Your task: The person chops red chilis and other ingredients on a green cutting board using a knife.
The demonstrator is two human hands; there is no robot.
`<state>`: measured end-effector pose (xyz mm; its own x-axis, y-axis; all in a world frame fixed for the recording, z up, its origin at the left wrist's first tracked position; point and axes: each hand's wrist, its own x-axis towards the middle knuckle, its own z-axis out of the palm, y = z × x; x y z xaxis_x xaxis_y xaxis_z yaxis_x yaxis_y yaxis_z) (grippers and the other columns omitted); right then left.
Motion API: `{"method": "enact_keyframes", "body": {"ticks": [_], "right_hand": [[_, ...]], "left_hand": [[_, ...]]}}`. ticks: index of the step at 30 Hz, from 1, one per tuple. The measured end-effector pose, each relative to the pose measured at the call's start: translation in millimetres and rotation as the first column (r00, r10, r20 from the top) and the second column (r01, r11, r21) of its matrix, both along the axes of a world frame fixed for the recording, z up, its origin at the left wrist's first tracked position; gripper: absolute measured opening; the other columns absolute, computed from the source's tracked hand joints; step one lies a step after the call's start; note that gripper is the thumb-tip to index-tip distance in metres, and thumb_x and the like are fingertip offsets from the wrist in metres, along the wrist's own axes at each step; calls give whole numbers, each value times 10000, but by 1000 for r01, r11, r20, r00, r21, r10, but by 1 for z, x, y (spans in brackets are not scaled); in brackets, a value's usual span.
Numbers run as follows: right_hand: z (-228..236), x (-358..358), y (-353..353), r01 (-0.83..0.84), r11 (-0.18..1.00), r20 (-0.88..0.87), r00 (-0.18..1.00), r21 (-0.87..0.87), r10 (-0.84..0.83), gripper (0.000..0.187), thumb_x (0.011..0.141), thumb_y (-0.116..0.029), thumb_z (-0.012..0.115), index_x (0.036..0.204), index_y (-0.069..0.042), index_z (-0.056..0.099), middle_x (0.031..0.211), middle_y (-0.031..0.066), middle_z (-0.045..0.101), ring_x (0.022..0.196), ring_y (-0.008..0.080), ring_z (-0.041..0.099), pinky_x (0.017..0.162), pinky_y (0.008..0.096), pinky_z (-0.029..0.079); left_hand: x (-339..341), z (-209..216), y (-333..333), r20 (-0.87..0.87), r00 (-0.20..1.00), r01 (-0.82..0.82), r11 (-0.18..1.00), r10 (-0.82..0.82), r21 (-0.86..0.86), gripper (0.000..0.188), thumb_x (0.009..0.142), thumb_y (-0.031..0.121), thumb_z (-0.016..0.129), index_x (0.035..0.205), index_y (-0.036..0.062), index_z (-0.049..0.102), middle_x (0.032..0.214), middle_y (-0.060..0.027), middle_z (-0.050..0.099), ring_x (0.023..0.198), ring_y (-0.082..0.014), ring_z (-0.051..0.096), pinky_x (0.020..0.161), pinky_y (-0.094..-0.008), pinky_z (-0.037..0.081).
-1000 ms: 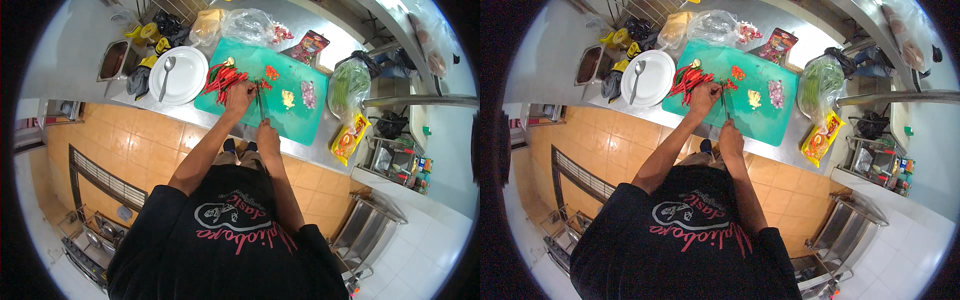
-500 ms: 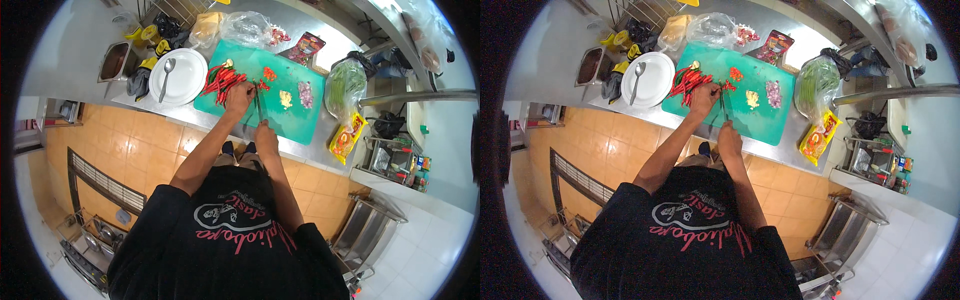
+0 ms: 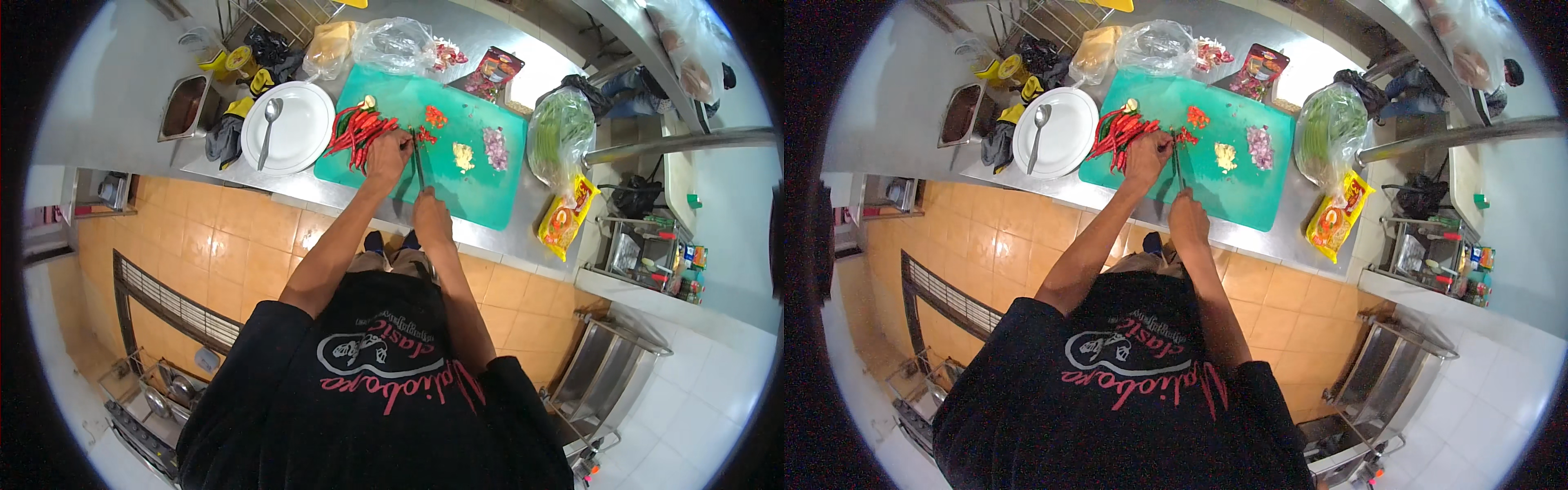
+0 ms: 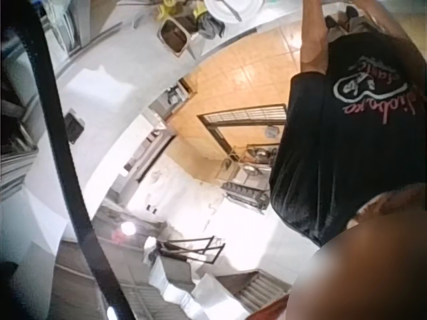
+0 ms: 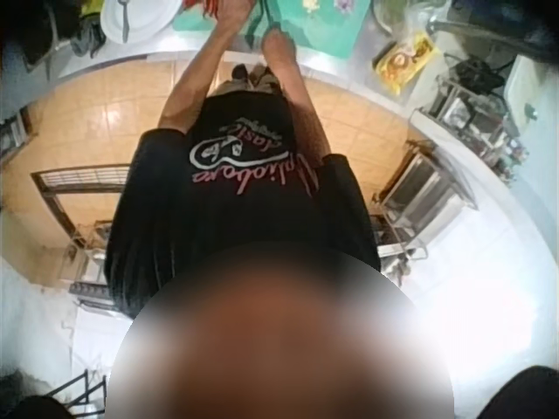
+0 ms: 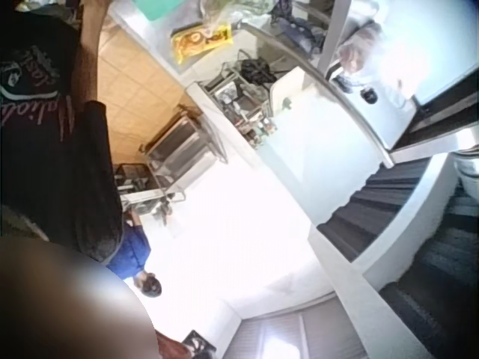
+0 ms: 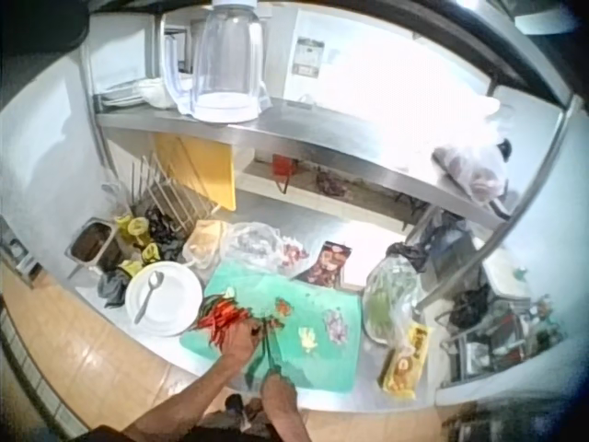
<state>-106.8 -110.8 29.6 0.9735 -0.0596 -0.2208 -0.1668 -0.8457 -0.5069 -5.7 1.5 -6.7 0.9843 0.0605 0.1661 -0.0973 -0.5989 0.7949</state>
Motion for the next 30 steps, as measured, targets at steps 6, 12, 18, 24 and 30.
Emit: {"method": "enact_keyframes", "body": {"ticks": [6,12,18,24,30], "right_hand": [[1,-5,-2,5,1000,-35,999,17,-4,215,947,-149,420,987,43,508,799,295,643,758,476,636,674,555,521],[-14,26,4,-3,1000,83,997,-15,4,218,945,-137,416,978,48,527,810,286,648,775,467,641,682,548,524],[-9,-3,0,47,998,-116,992,-39,-51,227,939,-127,414,1016,61,515,828,294,647,801,455,646,699,545,525],[-11,17,-3,-15,999,2,1000,-37,15,236,952,-151,403,1027,46,510,852,314,638,827,463,640,712,560,516],[-2,-13,-15,28,999,-74,997,22,-26,290,974,-223,412,1000,46,515,787,314,631,761,491,623,714,555,511]], "left_hand": [[4,-3,1,-21,1000,22,1000,-22,-9,176,752,69,673,926,42,678,836,-172,675,775,-335,658,685,-426,508],[4,-3,-5,43,999,-23,1000,23,-5,161,761,65,680,918,30,684,834,-160,685,752,-315,673,676,-396,521],[1,-10,-3,59,998,-23,1000,23,-3,145,779,104,677,901,27,689,848,-166,685,770,-320,672,684,-399,521],[5,-1,-5,54,998,-31,999,32,-8,137,768,97,680,883,24,680,809,-177,673,743,-334,661,665,-425,513],[3,-5,1,101,995,12,1000,-12,-5,149,794,105,681,920,26,683,838,-168,676,758,-324,664,672,-399,515]]}}
